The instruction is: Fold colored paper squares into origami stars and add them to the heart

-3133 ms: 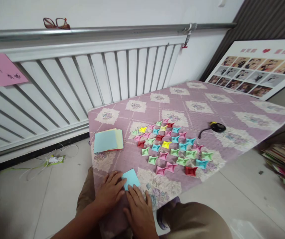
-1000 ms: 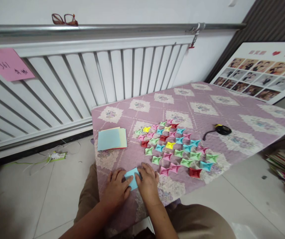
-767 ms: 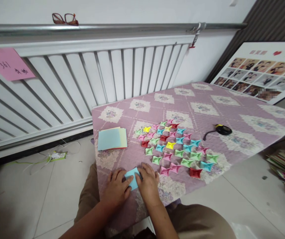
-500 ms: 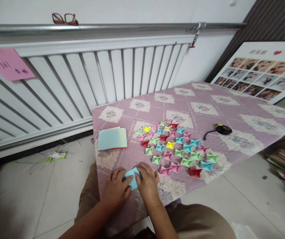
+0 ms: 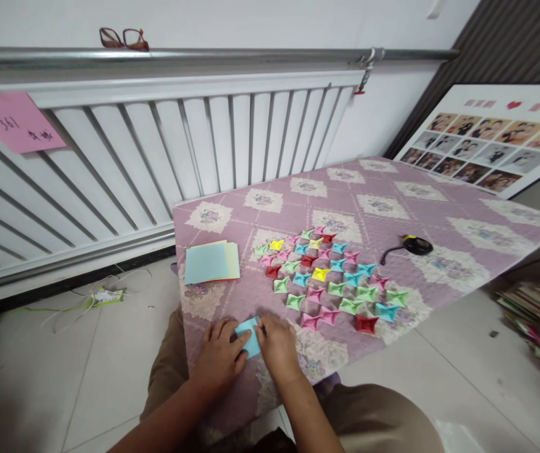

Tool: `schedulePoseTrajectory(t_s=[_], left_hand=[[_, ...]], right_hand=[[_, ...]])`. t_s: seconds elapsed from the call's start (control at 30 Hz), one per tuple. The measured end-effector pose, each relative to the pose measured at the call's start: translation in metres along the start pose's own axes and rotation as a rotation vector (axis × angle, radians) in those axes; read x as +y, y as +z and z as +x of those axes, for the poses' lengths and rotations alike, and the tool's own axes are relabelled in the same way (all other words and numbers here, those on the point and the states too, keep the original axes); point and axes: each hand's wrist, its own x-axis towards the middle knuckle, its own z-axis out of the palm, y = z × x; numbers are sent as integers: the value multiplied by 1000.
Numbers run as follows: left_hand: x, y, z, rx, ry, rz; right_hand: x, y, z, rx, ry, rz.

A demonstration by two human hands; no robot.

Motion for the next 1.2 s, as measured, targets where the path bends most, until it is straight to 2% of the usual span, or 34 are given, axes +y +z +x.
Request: schedulePoseTrajectory(t_s=[0.37, 0.6, 0.9, 1.2], left_hand=[[-1, -9, 2, 17, -49, -114], [-16, -18, 28, -117, -38, -43], [-34, -29, 58, -266, 260, -41], [-40, -24, 64, -277, 340, -16]], right_hand=[[-1, -4, 4, -117, 6, -34], [4, -1, -1, -89, -52, -29], [11, 2, -8, -52, -141, -22], [20, -3, -17, -15, -240, -66]])
